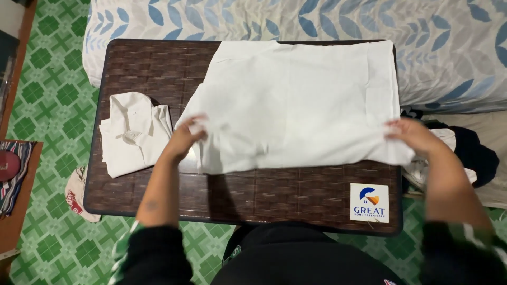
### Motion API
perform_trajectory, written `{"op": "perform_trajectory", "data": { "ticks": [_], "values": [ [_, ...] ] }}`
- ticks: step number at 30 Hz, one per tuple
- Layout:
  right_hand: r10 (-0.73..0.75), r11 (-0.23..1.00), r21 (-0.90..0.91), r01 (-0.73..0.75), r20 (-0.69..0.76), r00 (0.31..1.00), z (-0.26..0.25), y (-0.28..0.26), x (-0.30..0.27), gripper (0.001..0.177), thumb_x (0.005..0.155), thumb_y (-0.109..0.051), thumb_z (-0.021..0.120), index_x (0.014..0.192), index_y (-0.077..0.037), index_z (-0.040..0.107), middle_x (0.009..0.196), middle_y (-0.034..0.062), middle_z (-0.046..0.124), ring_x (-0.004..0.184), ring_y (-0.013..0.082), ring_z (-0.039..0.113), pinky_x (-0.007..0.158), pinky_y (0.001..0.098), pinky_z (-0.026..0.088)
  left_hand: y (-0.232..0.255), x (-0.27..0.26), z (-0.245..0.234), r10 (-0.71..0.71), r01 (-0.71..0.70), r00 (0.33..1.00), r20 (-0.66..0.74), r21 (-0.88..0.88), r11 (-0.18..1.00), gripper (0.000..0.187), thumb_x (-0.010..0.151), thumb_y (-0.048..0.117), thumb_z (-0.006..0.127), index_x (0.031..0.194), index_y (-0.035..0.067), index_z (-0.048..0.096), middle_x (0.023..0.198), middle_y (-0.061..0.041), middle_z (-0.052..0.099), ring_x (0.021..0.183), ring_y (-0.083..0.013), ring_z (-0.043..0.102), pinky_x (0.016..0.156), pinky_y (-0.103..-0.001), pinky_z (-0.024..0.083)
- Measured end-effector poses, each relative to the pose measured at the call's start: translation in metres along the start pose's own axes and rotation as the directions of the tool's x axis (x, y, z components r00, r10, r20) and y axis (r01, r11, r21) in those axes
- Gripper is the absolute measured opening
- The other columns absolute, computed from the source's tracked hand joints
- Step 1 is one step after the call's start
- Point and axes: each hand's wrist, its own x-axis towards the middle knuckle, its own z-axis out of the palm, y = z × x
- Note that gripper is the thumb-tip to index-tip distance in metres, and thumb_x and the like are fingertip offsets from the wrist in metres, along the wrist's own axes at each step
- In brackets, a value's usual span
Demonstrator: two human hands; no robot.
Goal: The recorder folds several white shirts on a small table and then places them into a closet.
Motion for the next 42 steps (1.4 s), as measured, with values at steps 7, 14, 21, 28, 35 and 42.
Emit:
{"op": "perform_trajectory", "data": {
  "ticks": [7, 14, 21, 28, 35, 42],
  "values": [
    [0.091, 0.966, 0.257, -0.039, -0.193, 0.977, 0.036, 0.024, 0.029, 0.055, 0.108, -0.038, 0.054, 0.144, 0.003, 0.045, 0.132, 0.0236, 0.058, 0.115, 0.0326, 0.060, 0.097, 0.0443, 0.050, -0.055, 0.021, 0.009, -0.232, 0.327, 0.924, -0.302, 0.314, 0.892, 0.077, 0.091, 0.062, 0.055, 0.138, 0.001, 0.056, 0.135, -0.023, 0.061, 0.123, -0.0344, 0.060, 0.101, -0.045, 0.051],
    [0.104, 0.992, 0.102, -0.074, -0.335, 0.936, 0.046, 0.041, 0.012, 0.043, 0.095, -0.012, 0.071, 0.128, 0.013, 0.059, 0.113, 0.0273, 0.068, 0.093, 0.0340, 0.069, 0.078, 0.0396, 0.055, -0.084, -0.017, 0.020, -0.037, 0.206, 0.956, -0.290, 0.581, 0.787, 0.048, 0.097, 0.036, 0.058, 0.128, 0.000, 0.062, 0.104, -0.017, 0.073, 0.091, -0.0324, 0.069, 0.083, -0.040, 0.053],
    [0.235, 0.966, 0.129, -0.222, -0.099, 0.967, 0.028, 0.079, 0.001, 0.040, 0.093, 0.004, 0.067, 0.130, 0.017, 0.058, 0.116, 0.0367, 0.067, 0.095, 0.0420, 0.067, 0.079, 0.0439, 0.054, -0.084, -0.013, 0.022, -0.182, 0.332, 0.942, -0.282, 0.701, 0.632, 0.043, 0.098, 0.037, 0.056, 0.128, 0.007, 0.062, 0.115, -0.021, 0.072, 0.103, -0.0391, 0.069, 0.090, -0.048, 0.055],
    [-0.279, 0.854, -0.520, 0.016, -0.432, 0.858, 0.080, 0.023, -0.015, 0.078, 0.091, -0.032, 0.073, 0.153, 0.003, 0.044, 0.143, 0.0327, 0.046, 0.128, 0.0508, 0.042, 0.102, 0.0590, 0.039, -0.062, -0.030, 0.017, -0.199, 0.364, 0.930, -0.308, 0.700, 0.615, 0.037, 0.094, 0.044, 0.066, 0.113, 0.013, 0.072, 0.095, -0.002, 0.076, 0.086, -0.0209, 0.072, 0.077, -0.034, 0.055],
    [-0.564, 0.615, -0.552, 0.563, 0.190, 0.804, 0.249, -0.121, -0.022, 0.047, 0.089, -0.025, 0.070, 0.135, -0.017, 0.065, 0.133, 0.0065, 0.067, 0.132, 0.0293, 0.058, 0.107, 0.0460, 0.046, -0.021, 0.035, 0.043, 0.125, 0.129, 0.947, -0.296, 0.707, 0.695, 0.036, 0.096, 0.011, 0.059, 0.132, 0.015, 0.061, 0.122, -0.017, 0.066, 0.110, -0.0402, 0.069, 0.095, -0.052, 0.057],
    [-0.580, 0.205, -0.590, 0.781, 0.570, 0.583, 0.337, -0.173, -0.002, 0.051, 0.093, -0.010, 0.063, 0.143, -0.015, 0.057, 0.148, 0.0106, 0.055, 0.140, 0.0272, 0.049, 0.109, 0.0420, 0.044, 0.008, 0.078, 0.059, 0.197, -0.028, 0.970, -0.141, 0.741, 0.671, 0.044, 0.098, 0.004, 0.060, 0.139, 0.017, 0.061, 0.145, -0.016, 0.047, 0.118, -0.0438, 0.066, 0.099, -0.053, 0.057]
  ]
}}
